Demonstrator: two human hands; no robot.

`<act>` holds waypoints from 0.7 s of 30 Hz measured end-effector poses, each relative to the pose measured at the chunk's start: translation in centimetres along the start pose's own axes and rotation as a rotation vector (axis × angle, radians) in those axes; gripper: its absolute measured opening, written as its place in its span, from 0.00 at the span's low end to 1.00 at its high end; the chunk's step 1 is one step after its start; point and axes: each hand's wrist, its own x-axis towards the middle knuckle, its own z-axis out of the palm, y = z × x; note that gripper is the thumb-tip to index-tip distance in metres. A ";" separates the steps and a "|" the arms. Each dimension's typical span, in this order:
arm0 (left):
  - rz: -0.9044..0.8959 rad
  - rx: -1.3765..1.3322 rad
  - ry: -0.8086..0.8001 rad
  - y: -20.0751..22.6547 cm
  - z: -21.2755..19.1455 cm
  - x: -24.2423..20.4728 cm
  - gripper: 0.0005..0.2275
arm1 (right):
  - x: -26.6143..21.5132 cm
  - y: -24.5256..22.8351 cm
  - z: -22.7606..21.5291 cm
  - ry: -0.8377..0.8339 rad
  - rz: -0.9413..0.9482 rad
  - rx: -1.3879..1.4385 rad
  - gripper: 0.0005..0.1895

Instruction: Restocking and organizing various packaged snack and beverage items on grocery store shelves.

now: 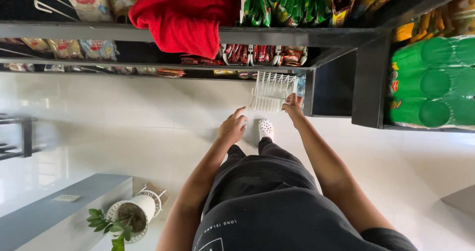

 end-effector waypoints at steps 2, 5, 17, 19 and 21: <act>-0.002 0.005 0.010 0.3 -0.2 0.5 0.10 | 0.6 0.1 -0.1 -0.003 0.031 0.044 0.20; 0.009 0.046 0.028 0.4 0.2 1.4 0.09 | 1.8 1.5 -0.6 -0.018 0.075 0.121 0.20; 0.084 0.145 0.122 2.2 3.6 5.6 0.08 | 4.4 1.1 -4.3 -0.154 -0.201 -0.390 0.23; 0.087 0.141 0.121 3.2 3.5 6.0 0.10 | 3.3 -0.5 -4.5 -0.175 -0.329 -0.538 0.29; 0.075 0.099 0.123 4.6 3.0 5.6 0.13 | 3.0 -0.7 -4.6 -0.191 -0.373 -0.590 0.31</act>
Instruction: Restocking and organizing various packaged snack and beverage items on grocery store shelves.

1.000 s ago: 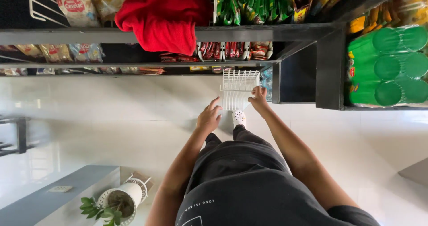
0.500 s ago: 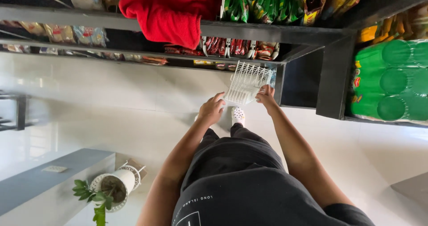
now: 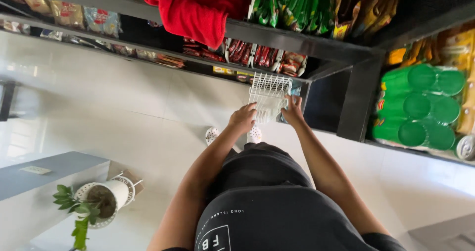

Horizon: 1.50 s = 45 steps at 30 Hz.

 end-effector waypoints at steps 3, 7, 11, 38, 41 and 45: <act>-0.024 -0.062 0.019 0.8 0.2 0.1 0.16 | -0.3 -2.0 -0.6 -0.063 -0.040 -0.102 0.34; -0.056 -0.116 0.102 0.7 0.8 -0.9 0.17 | 0.2 -2.5 0.5 -0.114 0.062 -0.275 0.35; -0.164 -0.231 0.197 -0.4 0.0 -4.4 0.17 | -1.2 -6.9 0.3 -0.039 -0.113 -0.188 0.30; -0.029 -0.679 0.496 -19.4 -18.1 -24.8 0.08 | -4.5 -44.2 3.2 0.109 -0.660 0.047 0.10; 0.037 -0.655 0.451 -22.6 -19.6 -23.1 0.09 | -4.5 -46.6 2.8 0.236 -0.648 0.023 0.12; 0.143 -0.531 0.374 -23.6 -22.9 -20.7 0.09 | -6.2 -49.3 1.6 0.344 -0.603 0.070 0.15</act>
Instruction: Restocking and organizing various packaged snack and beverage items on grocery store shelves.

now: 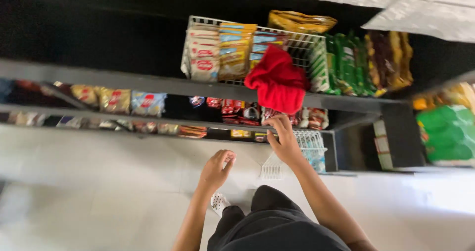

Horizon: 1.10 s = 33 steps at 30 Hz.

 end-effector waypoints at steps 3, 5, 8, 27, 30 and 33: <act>0.133 0.026 -0.053 1.9 -0.7 2.4 0.09 | -0.1 -0.8 -1.8 0.077 0.014 -0.070 0.15; 0.209 0.046 -0.059 3.2 -0.9 3.7 0.09 | 0.6 -1.2 -3.1 0.110 0.005 -0.148 0.15; 0.282 0.059 -0.066 5.1 -1.2 5.4 0.09 | 2.4 -1.4 -4.3 0.211 -0.070 -0.235 0.20; 0.452 -0.017 0.186 11.7 -0.7 14.1 0.11 | 6.1 5.3 -7.6 0.445 -0.037 0.426 0.12; 0.446 -0.258 0.129 14.3 0.4 15.6 0.18 | 3.9 4.1 -9.4 0.497 -0.074 0.861 0.09; 0.547 -0.490 -0.020 15.4 3.7 17.3 0.28 | 2.0 3.1 -11.6 0.464 -0.061 0.945 0.09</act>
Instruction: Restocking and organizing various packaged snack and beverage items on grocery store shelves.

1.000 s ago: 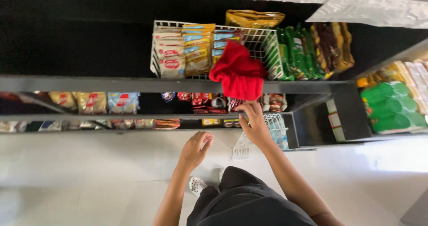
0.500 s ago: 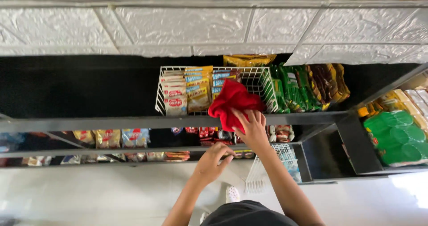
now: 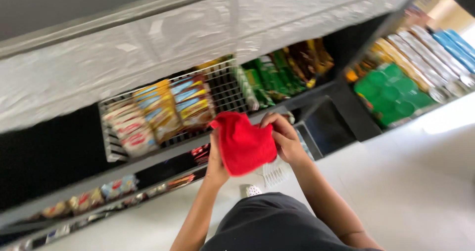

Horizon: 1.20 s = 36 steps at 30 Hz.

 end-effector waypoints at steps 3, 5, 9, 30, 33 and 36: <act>0.099 -0.048 -0.123 3.6 2.5 3.8 0.16 | -1.7 0.1 -3.0 -0.022 0.028 -0.117 0.11; 0.188 0.008 -0.200 4.7 4.3 5.2 0.06 | -2.7 0.4 -5.2 -0.019 0.048 -0.218 0.13; 0.218 0.092 -0.253 1.1 8.6 5.7 0.13 | -3.4 -2.9 -7.5 0.015 -0.050 -0.478 0.32; 0.322 0.299 -0.182 -0.9 11.0 11.4 0.21 | 4.2 -5.3 -9.1 0.481 -0.353 -1.535 0.22; 0.417 0.349 -0.075 -0.8 9.5 11.3 0.19 | 7.6 -6.0 -7.1 0.420 -0.329 -1.614 0.26; 0.304 0.357 -0.081 -0.8 7.8 10.4 0.15 | 8.4 -4.2 -6.2 0.301 0.017 -1.711 0.36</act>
